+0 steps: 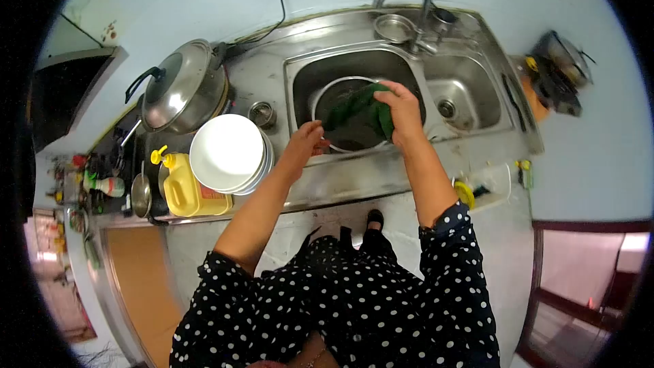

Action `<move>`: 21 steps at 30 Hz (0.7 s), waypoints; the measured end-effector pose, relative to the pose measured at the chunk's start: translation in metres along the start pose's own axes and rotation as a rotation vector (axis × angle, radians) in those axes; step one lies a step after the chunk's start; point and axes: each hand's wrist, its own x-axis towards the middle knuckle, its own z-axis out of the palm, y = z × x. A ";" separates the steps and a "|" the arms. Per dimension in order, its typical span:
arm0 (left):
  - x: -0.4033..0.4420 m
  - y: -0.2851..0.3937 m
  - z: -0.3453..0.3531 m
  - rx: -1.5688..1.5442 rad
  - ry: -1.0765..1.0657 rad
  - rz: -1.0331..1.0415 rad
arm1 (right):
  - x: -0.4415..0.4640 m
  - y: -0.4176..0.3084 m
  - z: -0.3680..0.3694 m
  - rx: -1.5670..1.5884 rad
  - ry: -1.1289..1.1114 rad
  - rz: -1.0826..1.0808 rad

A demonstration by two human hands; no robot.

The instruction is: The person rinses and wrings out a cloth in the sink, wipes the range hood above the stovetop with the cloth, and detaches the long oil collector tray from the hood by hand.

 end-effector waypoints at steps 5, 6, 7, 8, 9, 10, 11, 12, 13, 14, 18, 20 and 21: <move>0.040 -0.033 0.028 0.000 0.121 0.078 | 0.136 0.071 -0.056 -0.843 -0.218 -0.090; 0.035 -0.025 0.020 0.036 0.155 0.066 | 0.169 0.109 -0.064 -0.902 -0.342 -0.090; 0.030 -0.025 0.026 0.049 0.183 0.044 | 0.197 0.146 -0.086 -1.056 -0.468 -0.098; 0.025 -0.030 0.026 0.044 0.189 0.040 | 0.191 0.146 -0.083 -1.158 -0.622 -0.055; 0.025 -0.032 0.019 0.051 0.192 0.054 | 0.202 0.156 -0.074 -1.172 -0.622 0.447; 0.023 -0.030 0.020 0.050 0.208 0.065 | 0.203 0.174 -0.079 -1.219 -0.552 0.550; 0.024 -0.029 0.025 0.040 0.204 0.072 | 0.204 0.185 -0.078 -1.289 -0.561 0.618; 0.027 -0.034 0.027 0.018 0.214 0.082 | 0.206 0.197 -0.078 -1.359 -0.576 0.687; 0.028 -0.033 0.029 -0.003 0.208 0.091 | 0.204 0.196 -0.075 -1.785 -0.806 0.489; 0.031 -0.030 0.030 0.026 0.225 0.076 | 0.210 0.193 -0.068 -1.788 -0.818 0.473; 0.028 -0.021 0.039 -0.001 0.200 0.107 | 0.215 0.176 -0.055 -1.744 -0.724 0.530; 0.029 -0.023 0.039 -0.001 0.210 0.150 | 0.239 0.191 -0.077 -1.709 -0.724 0.541; 0.032 -0.023 0.038 -0.001 0.224 0.195 | 0.270 0.207 -0.099 -1.768 -0.899 -0.201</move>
